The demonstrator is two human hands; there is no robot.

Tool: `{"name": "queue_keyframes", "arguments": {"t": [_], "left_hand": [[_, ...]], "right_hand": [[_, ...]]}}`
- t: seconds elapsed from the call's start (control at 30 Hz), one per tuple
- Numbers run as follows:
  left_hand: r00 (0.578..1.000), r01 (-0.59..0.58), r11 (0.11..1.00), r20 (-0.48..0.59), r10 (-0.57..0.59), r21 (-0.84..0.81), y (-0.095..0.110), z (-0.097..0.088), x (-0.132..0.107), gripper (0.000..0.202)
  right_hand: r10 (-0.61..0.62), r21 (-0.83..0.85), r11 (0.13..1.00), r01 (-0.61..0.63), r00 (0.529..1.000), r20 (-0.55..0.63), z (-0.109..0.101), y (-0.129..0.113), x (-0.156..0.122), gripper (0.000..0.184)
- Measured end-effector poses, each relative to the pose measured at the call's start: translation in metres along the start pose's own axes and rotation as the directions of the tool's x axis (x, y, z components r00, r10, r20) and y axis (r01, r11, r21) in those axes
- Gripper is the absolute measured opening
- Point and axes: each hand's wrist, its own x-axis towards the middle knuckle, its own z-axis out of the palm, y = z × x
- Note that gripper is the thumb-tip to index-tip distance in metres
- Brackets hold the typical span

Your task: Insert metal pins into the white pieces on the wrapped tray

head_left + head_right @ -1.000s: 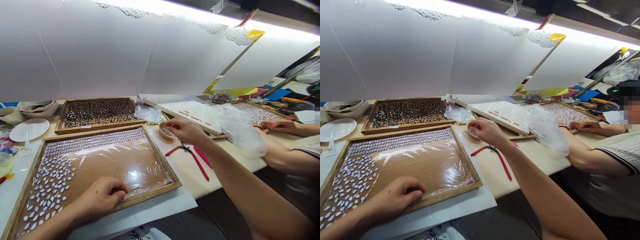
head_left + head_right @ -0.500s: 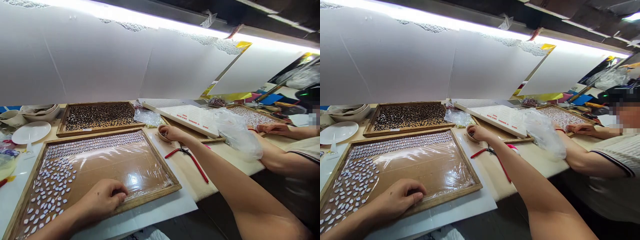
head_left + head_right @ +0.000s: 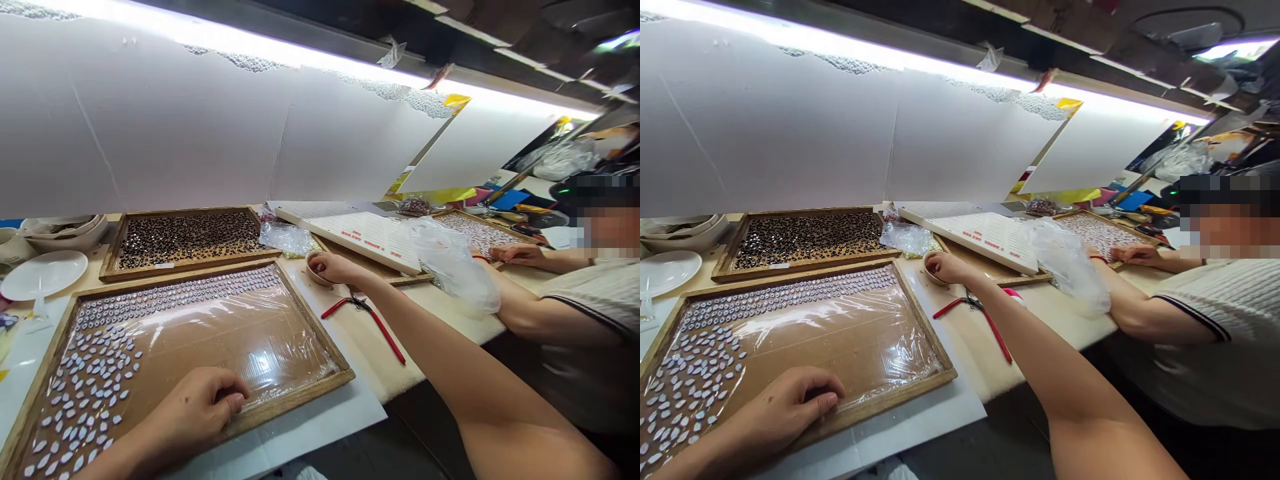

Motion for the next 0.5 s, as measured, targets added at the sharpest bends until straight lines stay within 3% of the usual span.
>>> {"name": "queue_keyframes", "arguments": {"t": [0.17, 0.33, 0.5], "left_hand": [[1.0, -0.018, 1.0, -0.012, 0.018, 0.005, -0.0013, 0.0005, 0.0004, 0.027], [1.0, -0.03, 1.0, -0.003, 0.03, 0.01, -0.0023, 0.0013, 0.0013, 0.027], [0.999, -0.032, 0.999, -0.008, 0.032, 0.006, -0.0064, 0.0027, 0.0023, 0.026]], "right_hand": [[0.086, -0.05, 0.995, -0.084, 0.996, 0.037, -0.0089, 0.0101, -0.0054, 0.028], [0.088, -0.077, 0.993, -0.085, 0.995, 0.047, -0.0075, 0.0067, -0.0076, 0.039], [0.185, -0.066, 0.981, -0.182, 0.982, 0.038, -0.0045, 0.0042, -0.0026, 0.028]]}}
